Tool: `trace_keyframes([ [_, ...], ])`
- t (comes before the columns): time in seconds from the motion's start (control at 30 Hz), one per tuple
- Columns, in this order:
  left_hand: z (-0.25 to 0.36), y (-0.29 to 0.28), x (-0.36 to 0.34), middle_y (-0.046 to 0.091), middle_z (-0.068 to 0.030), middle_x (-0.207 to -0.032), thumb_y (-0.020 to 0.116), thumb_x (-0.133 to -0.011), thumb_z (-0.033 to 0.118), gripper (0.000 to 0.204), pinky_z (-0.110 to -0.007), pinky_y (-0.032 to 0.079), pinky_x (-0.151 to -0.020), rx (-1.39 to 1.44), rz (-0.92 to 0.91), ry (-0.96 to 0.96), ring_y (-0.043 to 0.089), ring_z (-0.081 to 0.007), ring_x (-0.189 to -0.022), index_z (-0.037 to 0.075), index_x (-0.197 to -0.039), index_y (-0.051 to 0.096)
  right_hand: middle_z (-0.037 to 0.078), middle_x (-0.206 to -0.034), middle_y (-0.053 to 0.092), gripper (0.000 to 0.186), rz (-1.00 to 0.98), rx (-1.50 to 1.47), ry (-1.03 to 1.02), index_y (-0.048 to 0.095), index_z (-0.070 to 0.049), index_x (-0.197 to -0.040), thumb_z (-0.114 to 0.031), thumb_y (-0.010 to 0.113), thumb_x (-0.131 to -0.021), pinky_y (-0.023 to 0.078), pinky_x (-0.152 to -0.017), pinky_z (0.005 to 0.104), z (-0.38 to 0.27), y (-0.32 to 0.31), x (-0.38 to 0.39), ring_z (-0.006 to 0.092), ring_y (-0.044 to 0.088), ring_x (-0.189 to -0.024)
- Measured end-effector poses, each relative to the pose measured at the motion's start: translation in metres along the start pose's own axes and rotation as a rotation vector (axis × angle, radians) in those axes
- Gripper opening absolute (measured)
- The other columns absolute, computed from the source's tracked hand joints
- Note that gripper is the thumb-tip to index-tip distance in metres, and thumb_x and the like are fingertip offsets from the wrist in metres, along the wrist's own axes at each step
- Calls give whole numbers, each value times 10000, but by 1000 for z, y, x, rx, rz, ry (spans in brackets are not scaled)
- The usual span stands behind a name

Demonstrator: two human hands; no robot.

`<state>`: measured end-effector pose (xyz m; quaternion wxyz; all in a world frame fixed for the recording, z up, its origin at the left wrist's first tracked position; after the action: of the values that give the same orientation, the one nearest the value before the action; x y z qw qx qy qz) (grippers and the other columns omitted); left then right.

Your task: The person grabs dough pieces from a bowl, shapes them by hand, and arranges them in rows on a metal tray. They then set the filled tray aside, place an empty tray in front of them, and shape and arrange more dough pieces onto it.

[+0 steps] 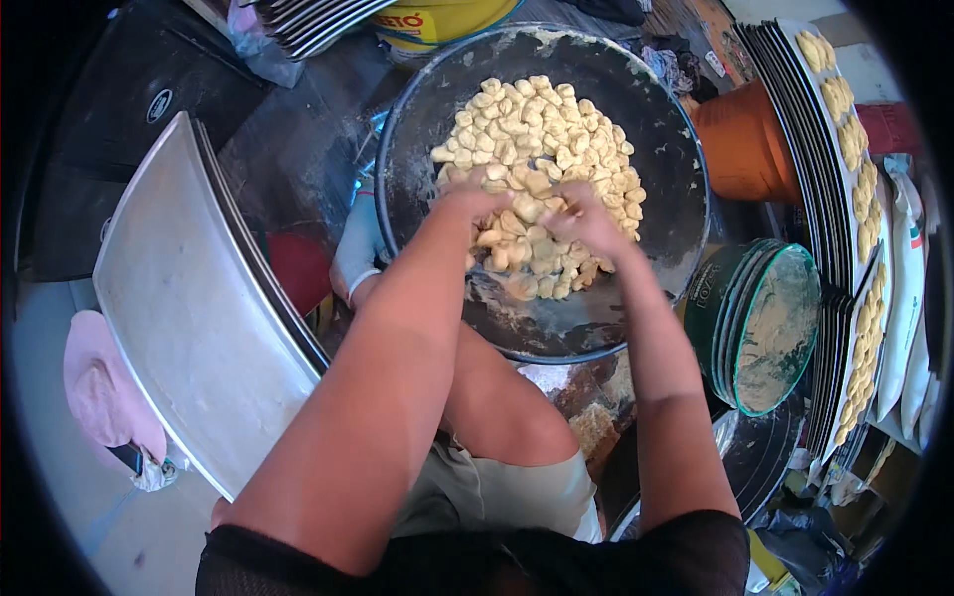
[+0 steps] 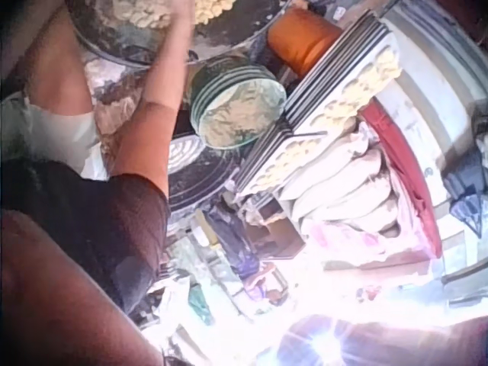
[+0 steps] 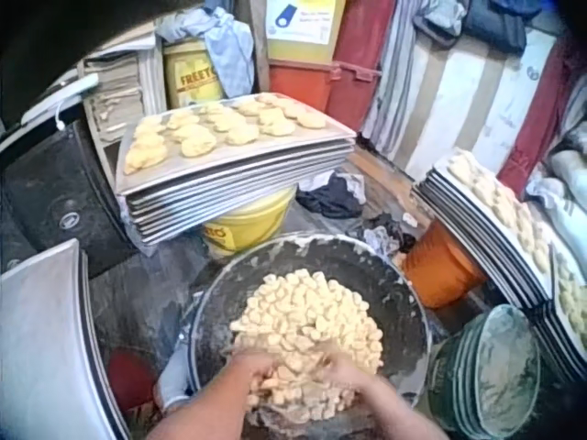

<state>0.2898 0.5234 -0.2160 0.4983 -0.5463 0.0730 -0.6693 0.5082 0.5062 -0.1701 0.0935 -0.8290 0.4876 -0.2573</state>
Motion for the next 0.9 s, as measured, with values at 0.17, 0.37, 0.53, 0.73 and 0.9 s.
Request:
trace_keyframes([
  [0.17, 7, -26, -9, 169, -203, -1604, 624, -792, 701, 1016, -530, 286, -1136, -168, -326, 39, 178, -348, -1485, 129, -1543, 248, 216, -1567, 234, 988, 548, 595, 633, 403, -81, -1463, -706, 670, -745, 291, -1120, 571, 61, -39, -10, 404, 197, -1452],
  [0.37, -8, 14, 22, 177, -227, -1594, 559, -800, 744, 993, -563, 247, -1148, -1, -140, -11, 127, -394, -1487, 156, -1543, 264, 203, -1580, 209, 971, -292, 475, 232, 370, -125, -1488, -709, 653, -766, 206, -1127, 660, -1, 66, 32, 431, 125, -1469],
  [0.53, -13, 11, 7, 170, -240, -1590, 615, -760, 746, 1038, -586, 281, -1127, 111, -715, 88, 240, -410, -1453, 195, -1553, 232, 244, -1489, 309, 868, 325, 503, 649, 421, -201, -1456, -723, 611, -789, 295, -1082, 629, 57, -43, 20, 410, 311, -1388],
  [0.73, -31, 19, 27, 352, -227, -1522, 702, -679, 735, 1104, -506, 296, -1123, 27, -185, 107, 341, -381, -1405, 211, -1543, 256, 280, -1560, 178, 1146, 58, 302, 558, 288, -104, -1528, -751, 700, -677, 220, -1149, 610, 15, 69, 24, 493, 142, -1444],
  [0.9, -13, 5, 57, 312, -200, -1549, 862, -560, 572, 1225, -480, 321, -1123, -96, -788, 201, 342, -377, -1404, 223, -1543, 219, 344, -1541, 149, 1372, -274, 230, 369, 98, -163, -1568, -626, 871, -533, 223, -1169, 549, 32, 47, 51, 484, 167, -1443],
])
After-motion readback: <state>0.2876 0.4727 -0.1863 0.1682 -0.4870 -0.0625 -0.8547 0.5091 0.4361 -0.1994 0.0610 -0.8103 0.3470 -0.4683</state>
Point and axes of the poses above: each hand's wrist, its own x-axis away from the middle knuckle, its own y-axis out of the palm, z = x × y, the point moved 4 cm from there along -x, towards the middle knuckle
